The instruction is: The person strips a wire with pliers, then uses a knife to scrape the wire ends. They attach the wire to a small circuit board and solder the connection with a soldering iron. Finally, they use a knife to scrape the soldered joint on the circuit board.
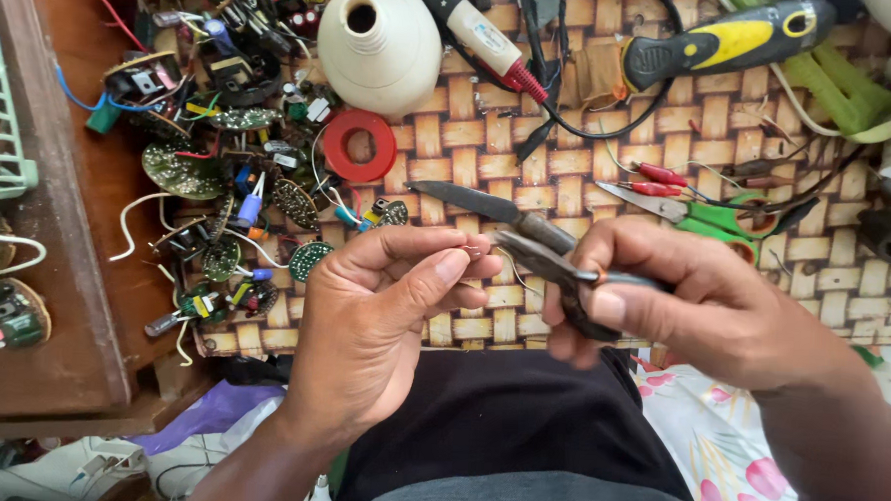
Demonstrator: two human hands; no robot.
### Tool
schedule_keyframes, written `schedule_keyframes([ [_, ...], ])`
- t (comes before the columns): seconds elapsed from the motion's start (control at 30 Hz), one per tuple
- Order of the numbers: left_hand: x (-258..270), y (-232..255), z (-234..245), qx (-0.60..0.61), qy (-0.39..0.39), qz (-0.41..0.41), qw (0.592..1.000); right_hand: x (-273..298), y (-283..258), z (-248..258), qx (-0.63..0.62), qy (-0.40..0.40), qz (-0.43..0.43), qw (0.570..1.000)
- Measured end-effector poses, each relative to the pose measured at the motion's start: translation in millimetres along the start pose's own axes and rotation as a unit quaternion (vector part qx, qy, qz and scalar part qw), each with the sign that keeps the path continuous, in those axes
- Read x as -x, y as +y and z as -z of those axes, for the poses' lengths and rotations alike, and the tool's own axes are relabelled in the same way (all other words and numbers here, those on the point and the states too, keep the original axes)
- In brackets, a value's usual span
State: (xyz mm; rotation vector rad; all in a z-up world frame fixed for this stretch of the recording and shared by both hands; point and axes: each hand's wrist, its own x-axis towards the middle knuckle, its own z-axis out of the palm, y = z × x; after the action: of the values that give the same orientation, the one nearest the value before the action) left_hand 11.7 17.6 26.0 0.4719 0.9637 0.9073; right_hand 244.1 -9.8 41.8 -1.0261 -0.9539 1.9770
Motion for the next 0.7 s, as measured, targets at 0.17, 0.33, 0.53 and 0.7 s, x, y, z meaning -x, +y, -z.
schedule_keyframes([
  [0.17, 0.3, 2.5, 3.8, -0.023, -0.005, -0.021, 1.0, -6.3, -3.7, 2.6, 0.12, -0.019, -0.033, 0.992],
  [0.33, -0.5, 3.0, 5.5, -0.025, 0.003, -0.007, 1.0, -10.0, 0.6, 5.9, 0.121, -0.021, -0.054, 0.991],
  [0.53, -1.0, 3.6, 7.0, -0.038, 0.013, -0.001, 0.999, -14.7, -3.9, 4.1, 0.234, -0.034, -0.038, 0.971],
  [0.7, -0.6, 7.3, 6.7, -0.056, 0.007, 0.001, 0.998, -15.2, -6.7, 1.5, 0.207, -0.04, -0.039, 0.977],
])
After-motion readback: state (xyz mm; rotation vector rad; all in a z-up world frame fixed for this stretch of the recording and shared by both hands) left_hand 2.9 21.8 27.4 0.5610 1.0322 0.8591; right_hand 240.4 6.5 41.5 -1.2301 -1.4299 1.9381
